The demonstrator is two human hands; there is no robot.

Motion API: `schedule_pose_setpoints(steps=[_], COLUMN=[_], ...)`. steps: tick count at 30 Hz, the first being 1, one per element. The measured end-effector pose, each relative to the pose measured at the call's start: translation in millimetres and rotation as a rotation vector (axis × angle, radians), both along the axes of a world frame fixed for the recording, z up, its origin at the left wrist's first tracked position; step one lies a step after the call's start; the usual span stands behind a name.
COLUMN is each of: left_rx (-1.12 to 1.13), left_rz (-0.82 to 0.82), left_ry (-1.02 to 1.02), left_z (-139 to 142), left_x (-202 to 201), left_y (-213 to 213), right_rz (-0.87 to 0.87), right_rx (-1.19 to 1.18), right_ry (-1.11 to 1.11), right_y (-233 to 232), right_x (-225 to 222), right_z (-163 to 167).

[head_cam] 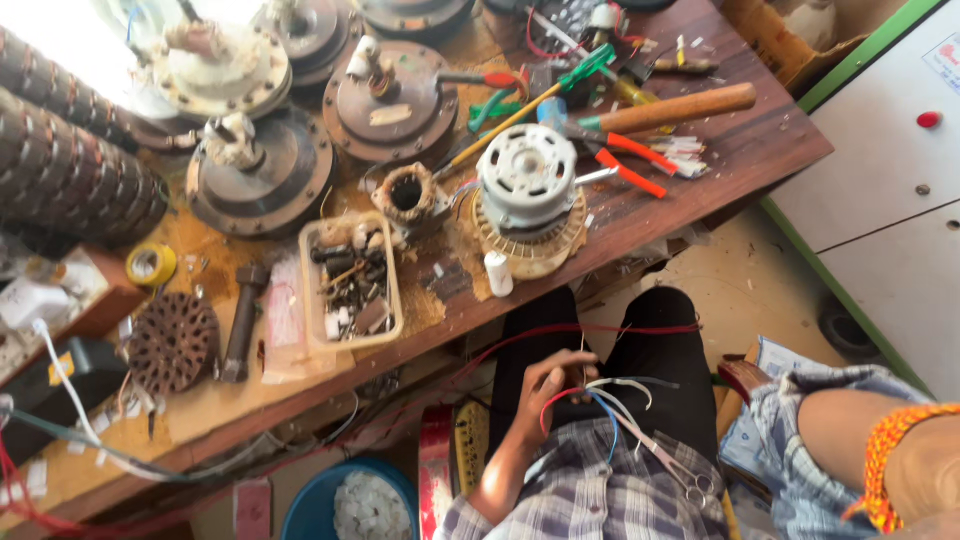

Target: The person strips insulation from several colored wires using pliers and scissors, then twists the exposed ends together. The person works at a cluttered workbench with motor parts and tools visible.

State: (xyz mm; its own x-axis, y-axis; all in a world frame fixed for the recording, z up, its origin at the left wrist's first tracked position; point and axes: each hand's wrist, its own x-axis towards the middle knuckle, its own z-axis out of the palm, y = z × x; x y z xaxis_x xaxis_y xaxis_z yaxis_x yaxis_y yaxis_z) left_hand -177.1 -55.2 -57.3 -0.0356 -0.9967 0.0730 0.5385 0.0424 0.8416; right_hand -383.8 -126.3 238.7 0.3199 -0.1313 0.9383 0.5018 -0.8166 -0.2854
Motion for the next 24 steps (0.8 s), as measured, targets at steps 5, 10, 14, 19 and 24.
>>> schedule_pose_setpoints(steps=[5,10,14,19,24], left_rx=[-0.058,0.084,0.193,0.018,0.08], left_rz=[-0.002,-0.036,-0.046,0.033,0.237], left_ry=[0.017,-0.022,-0.027,-0.2,0.097], left_z=[-7,-12,-9,-10,-26], left_x=[-6,-13,-14,-14,-25], left_y=[0,6,0,5,8], right_rz=[-0.007,-0.005,-0.002,-0.148,-0.545], right_rx=[0.047,0.068,0.075,0.156,0.499], right_ry=[0.026,0.023,0.035,0.155,0.474], right_y=[-13,-5,-7,-8,-15], right_x=[-7,0,8,-1,-46], right_z=[-14,-39,-39,-57,-133])
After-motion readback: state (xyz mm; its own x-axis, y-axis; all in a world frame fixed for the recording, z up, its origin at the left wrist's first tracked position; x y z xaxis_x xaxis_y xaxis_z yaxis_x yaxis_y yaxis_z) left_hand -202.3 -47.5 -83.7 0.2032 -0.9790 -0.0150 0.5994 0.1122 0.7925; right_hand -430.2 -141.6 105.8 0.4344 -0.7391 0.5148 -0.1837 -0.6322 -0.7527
